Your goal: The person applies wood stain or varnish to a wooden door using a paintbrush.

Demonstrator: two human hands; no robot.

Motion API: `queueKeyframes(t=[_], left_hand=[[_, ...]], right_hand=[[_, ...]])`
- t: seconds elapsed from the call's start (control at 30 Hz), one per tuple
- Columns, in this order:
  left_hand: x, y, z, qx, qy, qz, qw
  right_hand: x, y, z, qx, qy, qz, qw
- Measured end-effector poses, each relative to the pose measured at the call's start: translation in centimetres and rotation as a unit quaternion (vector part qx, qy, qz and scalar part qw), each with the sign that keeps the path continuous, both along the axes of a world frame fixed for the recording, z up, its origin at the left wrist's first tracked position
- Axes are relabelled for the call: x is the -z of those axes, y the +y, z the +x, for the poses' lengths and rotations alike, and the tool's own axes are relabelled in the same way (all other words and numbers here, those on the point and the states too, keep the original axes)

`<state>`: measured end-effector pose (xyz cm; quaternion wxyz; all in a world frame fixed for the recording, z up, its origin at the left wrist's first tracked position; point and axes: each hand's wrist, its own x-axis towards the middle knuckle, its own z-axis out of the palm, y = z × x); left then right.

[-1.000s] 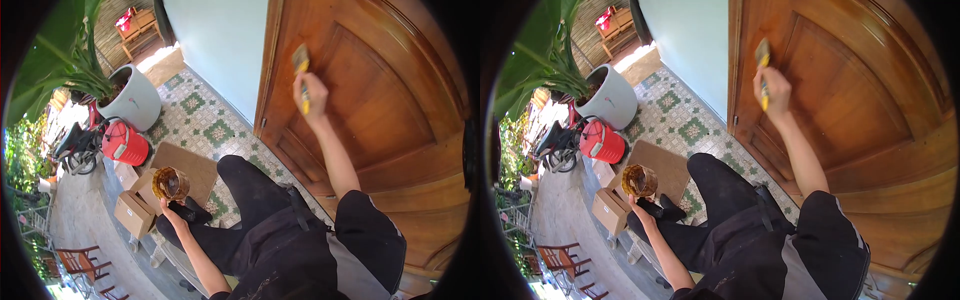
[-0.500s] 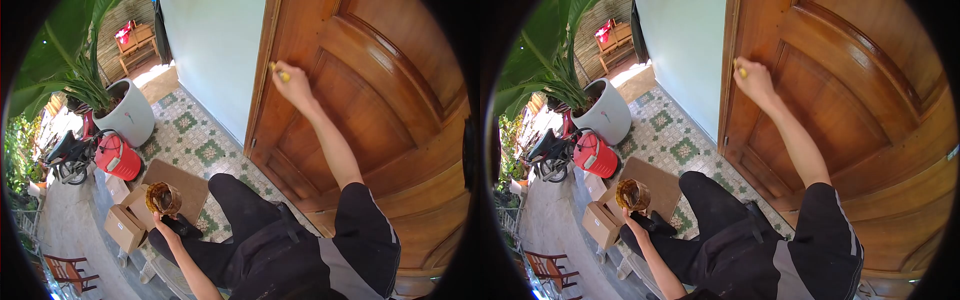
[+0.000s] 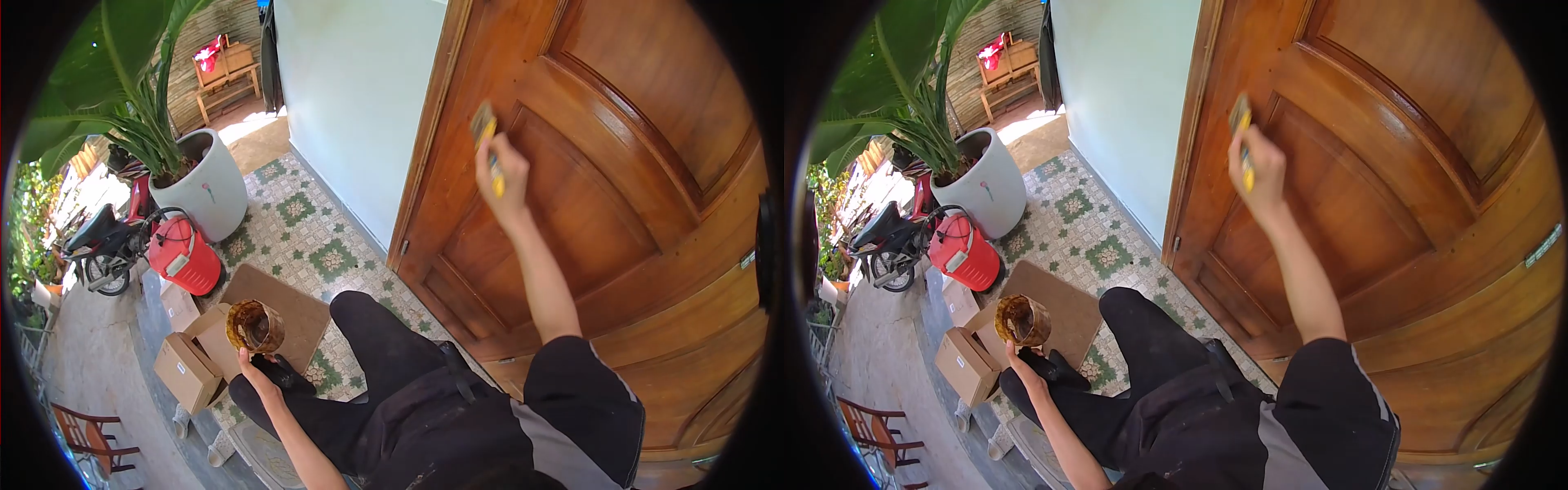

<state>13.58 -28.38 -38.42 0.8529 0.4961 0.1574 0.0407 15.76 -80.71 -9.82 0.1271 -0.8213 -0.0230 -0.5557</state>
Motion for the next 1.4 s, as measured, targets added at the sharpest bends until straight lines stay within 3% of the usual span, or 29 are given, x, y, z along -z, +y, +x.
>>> queueKeyframes(t=[0.1, 0.17, 0.27, 0.4, 0.47, 0.57, 0.63, 0.67, 0.7, 0.8, 0.87, 0.93, 1.07, 1.2, 1.27, 1.33, 1.37, 1.4], left_hand=[[0.3, 0.2, 0.0, 0.003, 0.009, -0.005, 1.000], [0.4, 0.2, 0.1, 0.007, 0.006, -0.002, 1.000], [1.2, 0.6, 0.5, 0.010, 0.012, 0.008, 1.000], [0.1, -0.1, 0.2, 0.007, 0.012, 0.018, 1.000], [0.0, -0.2, 0.2, 0.005, 0.014, 0.019, 1.000], [0.2, 0.0, 0.3, 0.000, 0.011, 0.020, 1.000], [0.0, -0.3, 0.2, 0.000, 0.009, 0.017, 1.000], [-0.5, -0.5, 0.1, 0.001, 0.003, 0.013, 1.000], [-0.8, -0.6, 0.0, 0.002, -0.003, 0.009, 1.000], [-0.9, -0.6, 0.0, 0.001, -0.001, 0.007, 1.000], [-1.3, -0.9, 0.0, -0.004, -0.006, 0.014, 1.000], [-1.3, -0.8, -0.1, -0.012, -0.008, 0.020, 1.000], [-0.3, -0.4, 0.1, -0.007, -0.004, 0.017, 1.000], [-0.3, -0.5, 0.2, -0.007, -0.004, 0.006, 1.000], [-0.2, -0.5, 0.3, -0.008, -0.009, 0.005, 1.000], [-0.4, -0.6, 0.2, -0.013, -0.003, 0.013, 1.000], [-0.3, -0.5, 0.2, -0.015, -0.004, 0.012, 1.000], [0.0, -0.4, 0.2, -0.012, -0.005, 0.013, 1.000]], right_hand=[[9.5, -0.1, -2.5, -0.006, 0.131, -0.033, 0.991], [11.1, -1.0, -3.4, -0.006, 0.193, -0.028, 0.981], [5.7, -1.0, -3.5, -0.002, 0.204, 0.022, 0.979], [-6.6, -0.2, -3.6, -0.009, 0.032, 0.035, 0.999], [-9.8, -0.6, -3.5, -0.001, -0.049, 0.064, 0.997], [-9.3, -0.7, -3.9, -0.021, -0.053, 0.103, 0.993], [-5.5, -1.3, -3.9, -0.005, -0.003, 0.093, 0.996], [-3.5, -1.4, -3.8, -0.014, -0.017, 0.003, 1.000], [-1.3, -0.7, -4.4, -0.010, 0.064, 0.058, 0.996], [2.9, -0.2, -4.5, -0.008, 0.186, 0.019, 0.982], [2.6, -0.9, -4.4, -0.005, 0.198, -0.003, 0.980], [-1.2, -0.8, -4.6, 0.001, 0.196, 0.034, 0.980], [-10.2, -0.4, -4.8, 0.017, 0.025, 0.048, 0.998], [-13.9, -1.2, -3.1, -0.039, -0.066, 0.132, 0.988], [-12.1, -2.4, -1.9, -0.025, -0.099, 0.056, 0.993], [-8.4, -2.7, -1.3, -0.030, -0.013, 0.088, 0.996], [-6.3, -2.0, -0.9, -0.032, -0.002, 0.028, 0.999], [-4.0, -1.2, -0.9, -0.029, 0.067, 0.042, 0.996]])
